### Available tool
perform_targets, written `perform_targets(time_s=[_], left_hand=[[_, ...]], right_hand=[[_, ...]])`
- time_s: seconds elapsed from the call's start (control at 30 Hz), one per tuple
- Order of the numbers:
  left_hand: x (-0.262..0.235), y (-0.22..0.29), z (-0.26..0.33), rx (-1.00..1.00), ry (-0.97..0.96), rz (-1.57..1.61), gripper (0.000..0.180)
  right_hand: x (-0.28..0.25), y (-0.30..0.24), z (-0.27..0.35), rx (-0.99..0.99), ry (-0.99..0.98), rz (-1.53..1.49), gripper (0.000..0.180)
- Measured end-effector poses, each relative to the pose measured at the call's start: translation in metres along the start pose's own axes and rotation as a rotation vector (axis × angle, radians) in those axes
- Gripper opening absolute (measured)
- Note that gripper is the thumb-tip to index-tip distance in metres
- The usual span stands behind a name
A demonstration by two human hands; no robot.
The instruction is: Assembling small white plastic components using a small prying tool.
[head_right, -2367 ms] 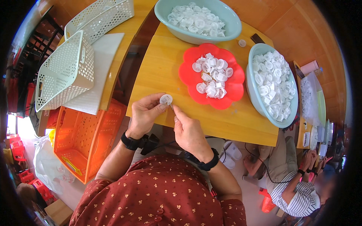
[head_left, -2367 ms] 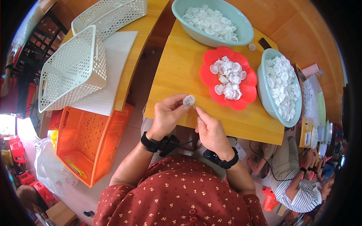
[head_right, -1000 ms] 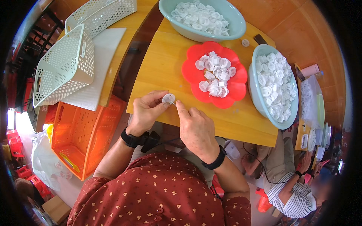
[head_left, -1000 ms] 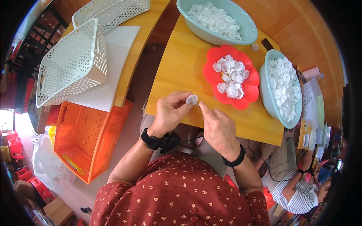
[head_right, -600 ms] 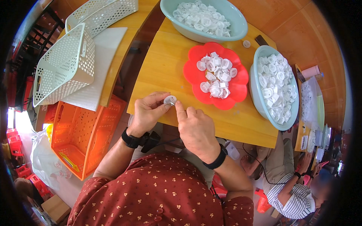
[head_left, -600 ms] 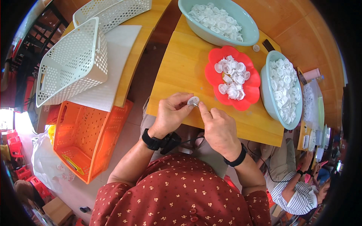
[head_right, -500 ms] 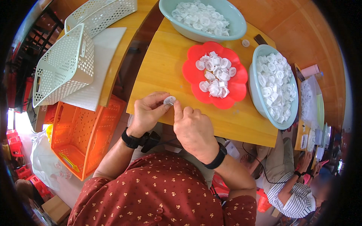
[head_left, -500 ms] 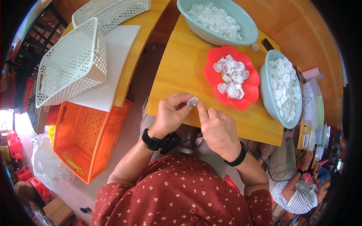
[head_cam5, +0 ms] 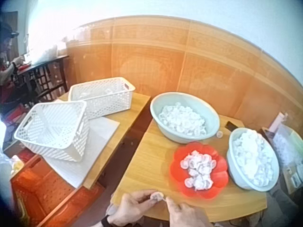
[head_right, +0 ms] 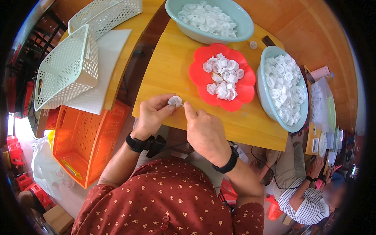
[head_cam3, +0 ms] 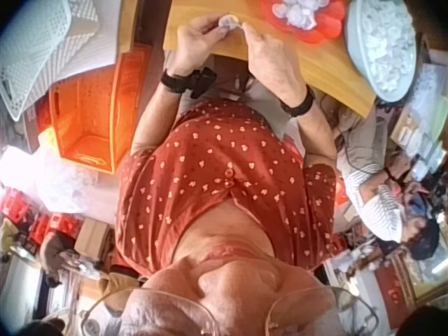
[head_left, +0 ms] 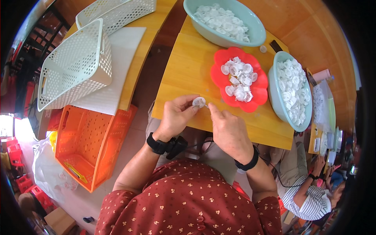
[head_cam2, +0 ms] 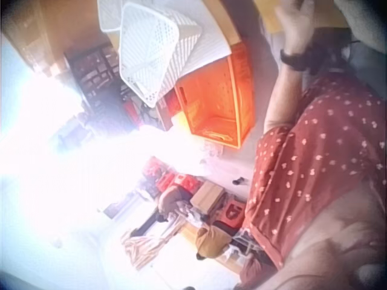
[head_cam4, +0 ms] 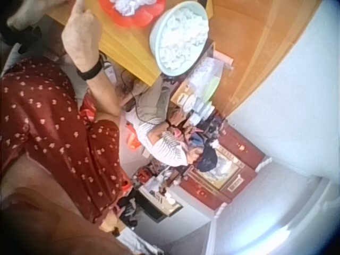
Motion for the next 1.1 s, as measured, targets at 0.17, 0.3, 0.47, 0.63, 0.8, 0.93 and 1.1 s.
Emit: perform_targets(time_s=[0.17, 0.3, 0.47, 0.63, 0.8, 0.93, 1.1], left_hand=[[0.002, 0.004, 0.000, -0.008, -0.023, -0.020, 0.029], [0.004, 0.005, 0.001, 0.027, -0.025, -0.043, 0.029], [0.004, 0.004, 0.001, 0.046, -0.036, -0.094, 0.029], [0.003, 0.006, 0.002, 0.055, -0.025, -0.140, 0.028], [0.003, 0.012, 0.004, 0.100, -0.029, -0.174, 0.026], [0.004, 0.011, 0.003, 0.087, -0.035, -0.203, 0.025], [0.004, 0.009, 0.002, 0.109, -0.005, -0.163, 0.024]], right_hand=[[0.001, 0.006, 0.007, 0.083, 0.081, -0.092, 0.041], [0.002, 0.007, 0.005, 0.120, 0.068, -0.105, 0.038], [0.006, 0.010, 0.003, 0.148, 0.026, -0.108, 0.038], [0.009, 0.011, 0.000, 0.119, 0.000, -0.151, 0.037], [0.016, 0.019, -0.005, 0.076, -0.111, -0.250, 0.035], [0.019, 0.027, -0.008, 0.082, -0.109, -0.482, 0.030], [0.015, 0.025, -0.003, 0.135, -0.009, -0.639, 0.028]])
Point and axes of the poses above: each hand's wrist, its own z-axis away from the middle knuckle, its own x-axis out of the palm, y = z × x, the point moved 9 cm from there along -z, towards the middle knuckle, and after that the axes turned 2 degrees about y, right-handed, at the moved point
